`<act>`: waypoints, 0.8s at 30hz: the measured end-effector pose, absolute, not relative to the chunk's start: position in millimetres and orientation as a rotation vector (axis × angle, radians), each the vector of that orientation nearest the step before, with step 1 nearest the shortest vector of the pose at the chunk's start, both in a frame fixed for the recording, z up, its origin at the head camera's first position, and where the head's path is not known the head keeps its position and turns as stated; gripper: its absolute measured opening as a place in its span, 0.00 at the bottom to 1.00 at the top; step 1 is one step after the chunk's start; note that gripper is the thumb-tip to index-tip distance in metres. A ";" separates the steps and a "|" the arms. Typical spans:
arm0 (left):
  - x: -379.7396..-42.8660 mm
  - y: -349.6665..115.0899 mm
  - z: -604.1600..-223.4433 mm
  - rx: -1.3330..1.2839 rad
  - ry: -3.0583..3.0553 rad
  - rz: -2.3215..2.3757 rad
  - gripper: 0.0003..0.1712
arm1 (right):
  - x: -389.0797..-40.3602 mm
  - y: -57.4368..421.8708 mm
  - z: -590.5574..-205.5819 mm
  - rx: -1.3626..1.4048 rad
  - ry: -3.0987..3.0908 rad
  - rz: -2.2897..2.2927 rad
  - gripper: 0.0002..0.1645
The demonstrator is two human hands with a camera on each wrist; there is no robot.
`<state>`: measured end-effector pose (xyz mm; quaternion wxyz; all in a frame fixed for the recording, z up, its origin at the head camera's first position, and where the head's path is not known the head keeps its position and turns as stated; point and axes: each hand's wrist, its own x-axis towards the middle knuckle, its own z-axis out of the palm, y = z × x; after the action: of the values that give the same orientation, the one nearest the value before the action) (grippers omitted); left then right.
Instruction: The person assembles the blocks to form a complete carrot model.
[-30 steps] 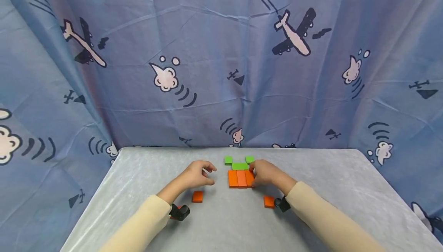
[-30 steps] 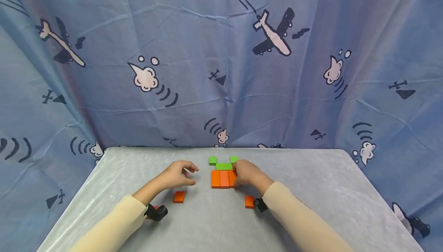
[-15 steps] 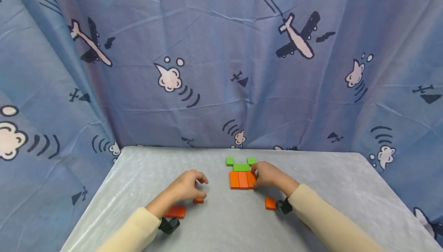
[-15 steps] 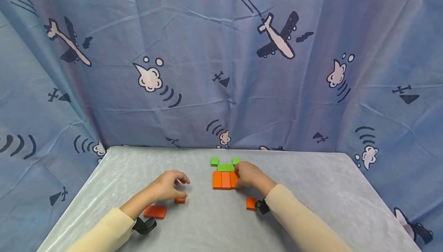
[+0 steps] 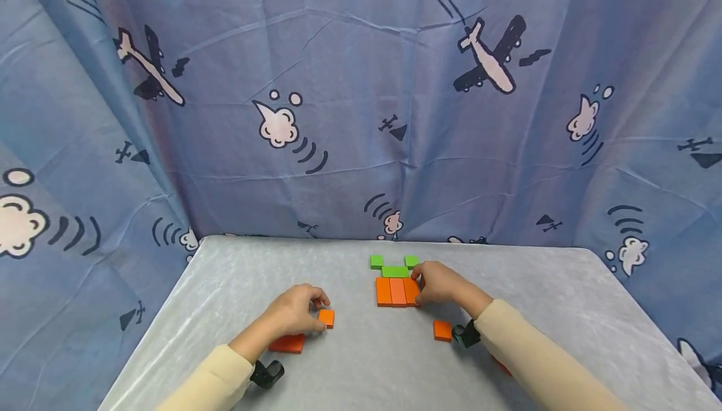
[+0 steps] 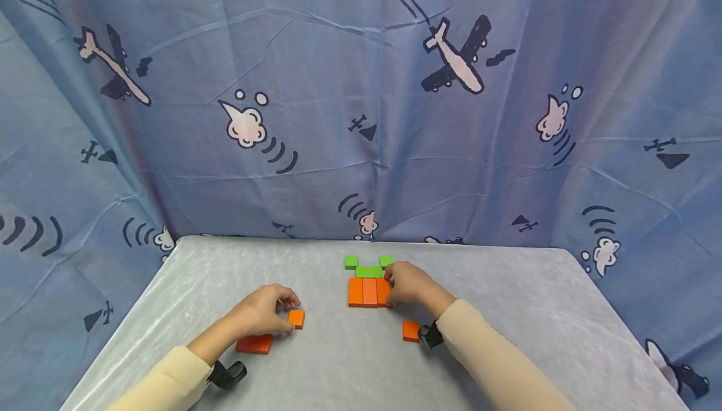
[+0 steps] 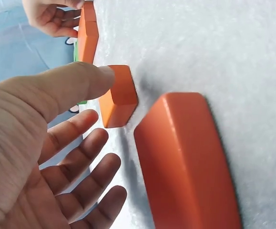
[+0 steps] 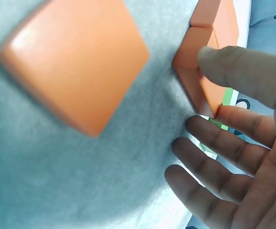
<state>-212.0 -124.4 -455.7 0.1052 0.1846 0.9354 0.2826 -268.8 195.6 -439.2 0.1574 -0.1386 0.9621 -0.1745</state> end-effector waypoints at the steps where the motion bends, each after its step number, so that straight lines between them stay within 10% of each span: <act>1: -212.0 -124.5 -456.1 0.544 2.754 0.836 0.19 | -268.9 195.9 -439.5 -0.393 2.753 -0.505 0.28; 24: -210.2 -103.5 -461.7 0.584 2.785 0.872 0.16 | -267.8 195.8 -441.3 -0.425 2.767 -0.511 0.28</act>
<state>-210.2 -103.5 -461.7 0.0825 0.1956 0.9325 0.2921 -267.8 195.8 -441.3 0.1476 -0.1477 0.9617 -0.1776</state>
